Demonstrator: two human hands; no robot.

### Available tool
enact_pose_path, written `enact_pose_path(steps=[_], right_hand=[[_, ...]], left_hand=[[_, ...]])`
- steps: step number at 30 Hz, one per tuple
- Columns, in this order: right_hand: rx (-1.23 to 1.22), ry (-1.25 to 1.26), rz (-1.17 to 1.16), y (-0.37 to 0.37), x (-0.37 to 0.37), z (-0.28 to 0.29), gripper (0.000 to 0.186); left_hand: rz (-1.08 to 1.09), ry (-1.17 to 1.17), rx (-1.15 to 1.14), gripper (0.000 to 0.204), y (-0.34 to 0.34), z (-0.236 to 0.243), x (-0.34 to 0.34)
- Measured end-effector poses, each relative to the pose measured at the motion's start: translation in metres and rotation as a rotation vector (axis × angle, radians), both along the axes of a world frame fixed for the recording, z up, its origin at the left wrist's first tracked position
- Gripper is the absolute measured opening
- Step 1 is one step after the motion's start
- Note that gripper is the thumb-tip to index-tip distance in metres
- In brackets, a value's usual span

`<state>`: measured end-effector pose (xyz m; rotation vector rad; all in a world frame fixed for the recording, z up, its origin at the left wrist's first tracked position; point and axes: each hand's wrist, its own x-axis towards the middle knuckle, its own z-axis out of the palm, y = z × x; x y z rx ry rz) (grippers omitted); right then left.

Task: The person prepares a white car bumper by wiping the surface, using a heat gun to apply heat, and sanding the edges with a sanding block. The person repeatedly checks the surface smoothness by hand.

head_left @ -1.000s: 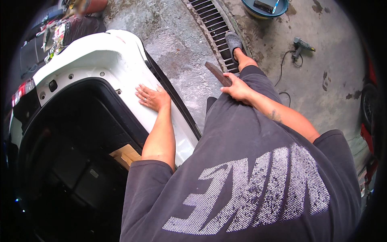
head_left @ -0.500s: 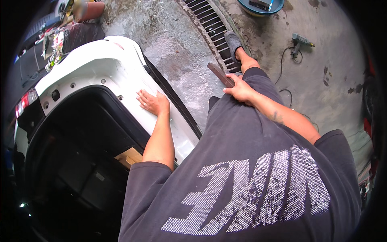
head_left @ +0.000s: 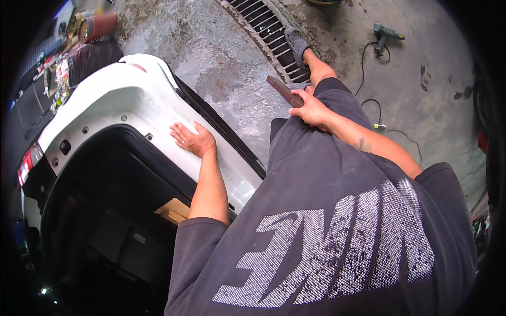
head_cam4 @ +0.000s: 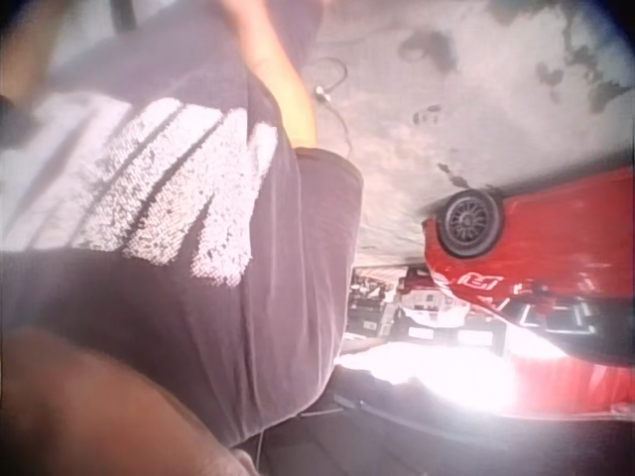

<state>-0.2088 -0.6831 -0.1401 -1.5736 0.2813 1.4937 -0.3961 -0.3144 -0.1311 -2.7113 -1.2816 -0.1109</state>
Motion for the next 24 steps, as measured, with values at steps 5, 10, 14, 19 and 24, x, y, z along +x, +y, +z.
enact_pose_path(steps=[5,10,14,19,24], right_hand=[[0.028,-0.028,0.057,0.004,-0.005,0.002,0.076],[0.084,-0.068,0.015,0.001,-0.003,0.008,0.076],[0.082,-0.003,0.016,-0.001,-0.003,0.017,0.075],[0.077,0.004,0.096,-0.008,-0.015,0.01,0.076],[0.075,0.027,0.0,-0.011,-0.011,0.006,0.076]], left_hand=[[0.034,-0.053,-0.033,0.072,0.006,0.004,0.009],[0.018,0.023,0.009,0.082,0.03,0.016,0.028],[0.008,0.115,0.046,0.098,0.091,0.03,0.081],[0.071,0.22,-0.037,0.115,0.116,0.059,0.123],[0.072,0.347,-0.147,0.121,0.094,0.053,0.107]])
